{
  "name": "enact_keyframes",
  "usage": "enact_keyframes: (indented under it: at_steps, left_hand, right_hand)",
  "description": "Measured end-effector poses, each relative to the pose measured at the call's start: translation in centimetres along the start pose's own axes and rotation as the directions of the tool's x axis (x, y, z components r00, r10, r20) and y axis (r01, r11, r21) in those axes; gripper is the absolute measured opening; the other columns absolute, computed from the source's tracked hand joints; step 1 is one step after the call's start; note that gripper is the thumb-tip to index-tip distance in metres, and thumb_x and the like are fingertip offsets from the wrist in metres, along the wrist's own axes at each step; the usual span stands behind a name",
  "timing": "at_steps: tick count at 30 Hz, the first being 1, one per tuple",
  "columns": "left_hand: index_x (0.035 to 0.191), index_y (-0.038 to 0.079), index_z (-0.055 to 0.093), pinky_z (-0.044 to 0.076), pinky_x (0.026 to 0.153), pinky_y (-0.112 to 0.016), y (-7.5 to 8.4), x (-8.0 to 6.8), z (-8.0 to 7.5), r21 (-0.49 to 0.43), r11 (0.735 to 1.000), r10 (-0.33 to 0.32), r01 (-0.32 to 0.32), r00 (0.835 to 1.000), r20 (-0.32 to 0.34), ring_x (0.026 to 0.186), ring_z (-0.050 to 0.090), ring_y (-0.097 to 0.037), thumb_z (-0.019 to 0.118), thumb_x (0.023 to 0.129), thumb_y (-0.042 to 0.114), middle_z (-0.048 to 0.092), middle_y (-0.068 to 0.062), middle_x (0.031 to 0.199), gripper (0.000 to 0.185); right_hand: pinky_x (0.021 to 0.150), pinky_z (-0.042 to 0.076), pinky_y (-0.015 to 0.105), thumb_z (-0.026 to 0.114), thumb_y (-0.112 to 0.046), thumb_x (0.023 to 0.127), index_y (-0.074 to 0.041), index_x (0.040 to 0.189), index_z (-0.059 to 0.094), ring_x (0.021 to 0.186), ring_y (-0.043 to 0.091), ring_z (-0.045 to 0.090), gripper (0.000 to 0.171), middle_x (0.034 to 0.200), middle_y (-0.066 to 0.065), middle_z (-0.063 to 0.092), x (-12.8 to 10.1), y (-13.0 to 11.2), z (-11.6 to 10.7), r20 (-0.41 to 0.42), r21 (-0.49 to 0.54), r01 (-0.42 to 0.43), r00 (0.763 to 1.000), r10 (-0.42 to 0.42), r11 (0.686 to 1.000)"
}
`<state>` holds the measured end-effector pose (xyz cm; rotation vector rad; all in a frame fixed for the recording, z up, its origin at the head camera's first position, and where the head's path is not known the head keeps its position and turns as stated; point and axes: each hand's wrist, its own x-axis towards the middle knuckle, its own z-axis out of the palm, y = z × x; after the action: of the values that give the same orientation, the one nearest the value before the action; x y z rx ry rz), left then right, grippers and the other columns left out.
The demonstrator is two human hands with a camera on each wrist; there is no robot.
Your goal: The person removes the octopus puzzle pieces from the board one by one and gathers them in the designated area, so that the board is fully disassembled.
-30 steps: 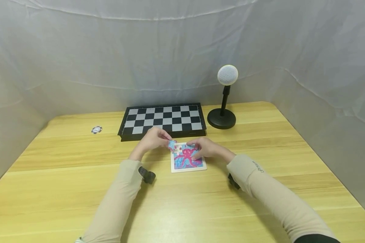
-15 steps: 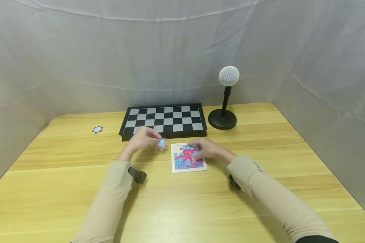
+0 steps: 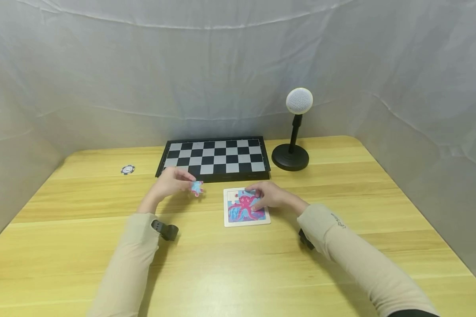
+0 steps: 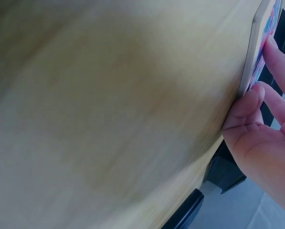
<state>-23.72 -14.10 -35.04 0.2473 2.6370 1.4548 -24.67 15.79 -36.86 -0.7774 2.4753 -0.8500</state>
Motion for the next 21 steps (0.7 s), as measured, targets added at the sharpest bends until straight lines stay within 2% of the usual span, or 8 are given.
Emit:
enact_keyframes:
  at_steps: [3,10,15,21]
  left_hand:
    - [0.087,-0.007,0.065,0.049,0.064,-0.037,-0.4,-0.1,-0.5,-0.008,1.000,0.009,-0.009,1.000,-0.010,0.069,0.058,-0.023,0.061,0.078,-0.004,0.064,-0.014,0.082,0.010]
    - [0.089,-0.009,0.064,0.049,0.063,-0.035,-1.4,-0.5,-1.7,-0.020,0.999,-0.041,0.041,0.999,-0.030,0.066,0.058,-0.022,0.059,0.079,-0.006,0.064,-0.014,0.081,0.012]
    - [0.089,-0.009,0.064,0.048,0.061,-0.033,-1.7,-0.7,-2.1,-0.015,0.998,-0.055,0.055,0.998,-0.001,0.063,0.056,-0.021,0.059,0.079,-0.006,0.064,-0.014,0.079,0.012]
    - [0.088,-0.011,0.063,0.045,0.054,-0.026,-2.1,-0.9,-2.2,-0.015,0.995,-0.095,0.096,0.994,0.060,0.058,0.057,-0.018,0.059,0.078,-0.007,0.065,-0.013,0.074,0.011]
  right_hand:
    - [0.059,0.036,0.026,0.072,-0.012,0.075,0.003,0.123,0.051,0.064,0.017,0.042,0.054,0.078,0.005,0.047,0.0,0.0,0.0,-0.002,-0.003,0.000,1.000,0.000,1.000]
    - [0.059,0.037,0.026,0.072,-0.012,0.075,0.003,0.123,0.051,0.065,0.017,0.041,0.054,0.078,0.006,0.047,0.0,0.0,-0.1,0.000,-0.005,0.009,1.000,-0.009,1.000]
    - [0.059,0.037,0.026,0.072,-0.012,0.075,0.004,0.122,0.051,0.065,0.017,0.041,0.054,0.077,0.006,0.047,0.0,0.1,-0.1,-0.006,-0.010,0.019,1.000,-0.019,1.000]
    - [0.058,0.036,0.025,0.072,-0.011,0.074,0.004,0.121,0.052,0.063,0.016,0.041,0.054,0.076,0.006,0.047,0.0,0.1,0.0,-0.003,-0.008,0.030,1.000,-0.030,1.000]
